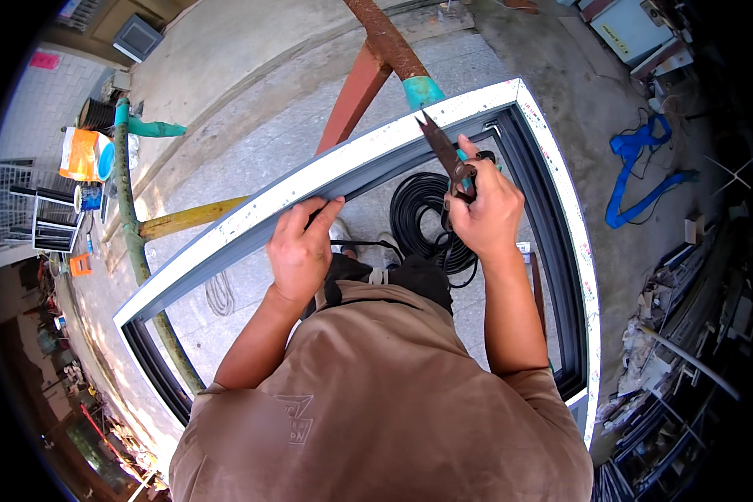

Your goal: The person installs a rubber seal into a window frame by cutting lengths from a spool with shears and pressing the seal into the frame channel by hand.

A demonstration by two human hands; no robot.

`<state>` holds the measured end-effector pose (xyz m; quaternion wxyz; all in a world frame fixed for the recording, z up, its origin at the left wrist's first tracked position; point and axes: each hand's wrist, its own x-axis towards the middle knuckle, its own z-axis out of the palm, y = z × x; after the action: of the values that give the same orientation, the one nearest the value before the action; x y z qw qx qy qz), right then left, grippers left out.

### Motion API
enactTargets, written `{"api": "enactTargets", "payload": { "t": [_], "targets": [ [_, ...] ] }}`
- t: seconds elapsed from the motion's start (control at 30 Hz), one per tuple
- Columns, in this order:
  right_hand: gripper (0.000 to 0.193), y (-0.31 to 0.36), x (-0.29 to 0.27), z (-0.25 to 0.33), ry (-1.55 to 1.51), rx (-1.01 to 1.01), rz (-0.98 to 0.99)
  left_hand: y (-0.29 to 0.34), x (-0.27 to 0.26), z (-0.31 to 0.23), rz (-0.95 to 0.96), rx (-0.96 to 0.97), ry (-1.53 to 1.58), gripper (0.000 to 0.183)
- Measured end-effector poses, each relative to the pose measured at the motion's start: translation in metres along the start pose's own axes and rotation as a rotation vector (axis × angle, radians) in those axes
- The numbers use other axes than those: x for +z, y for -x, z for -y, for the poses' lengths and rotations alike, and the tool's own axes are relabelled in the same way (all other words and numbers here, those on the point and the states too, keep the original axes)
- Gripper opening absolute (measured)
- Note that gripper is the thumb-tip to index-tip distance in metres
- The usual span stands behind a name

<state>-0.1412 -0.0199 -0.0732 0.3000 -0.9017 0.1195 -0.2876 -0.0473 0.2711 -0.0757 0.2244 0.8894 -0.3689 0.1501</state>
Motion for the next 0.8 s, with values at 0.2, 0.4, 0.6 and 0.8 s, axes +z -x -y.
{"api": "enactTargets", "payload": {
  "t": [0.2,0.4,0.6,0.8],
  "targets": [
    [0.036,0.004,0.022,0.011,0.058,-0.226,0.210,0.000,0.001,0.000,-0.048,-0.008,0.041,0.051],
    [0.026,0.003,0.025,0.014,0.031,-0.190,0.115,0.000,0.003,-0.001,-0.072,-0.022,0.055,0.047],
    [0.026,0.005,0.023,0.014,0.054,-0.132,0.153,0.001,-0.001,-0.004,-0.024,-0.050,0.076,0.040],
    [0.027,0.005,0.021,0.022,0.140,-0.145,0.157,0.000,0.000,-0.004,-0.035,-0.044,0.064,0.039]
  ]
}}
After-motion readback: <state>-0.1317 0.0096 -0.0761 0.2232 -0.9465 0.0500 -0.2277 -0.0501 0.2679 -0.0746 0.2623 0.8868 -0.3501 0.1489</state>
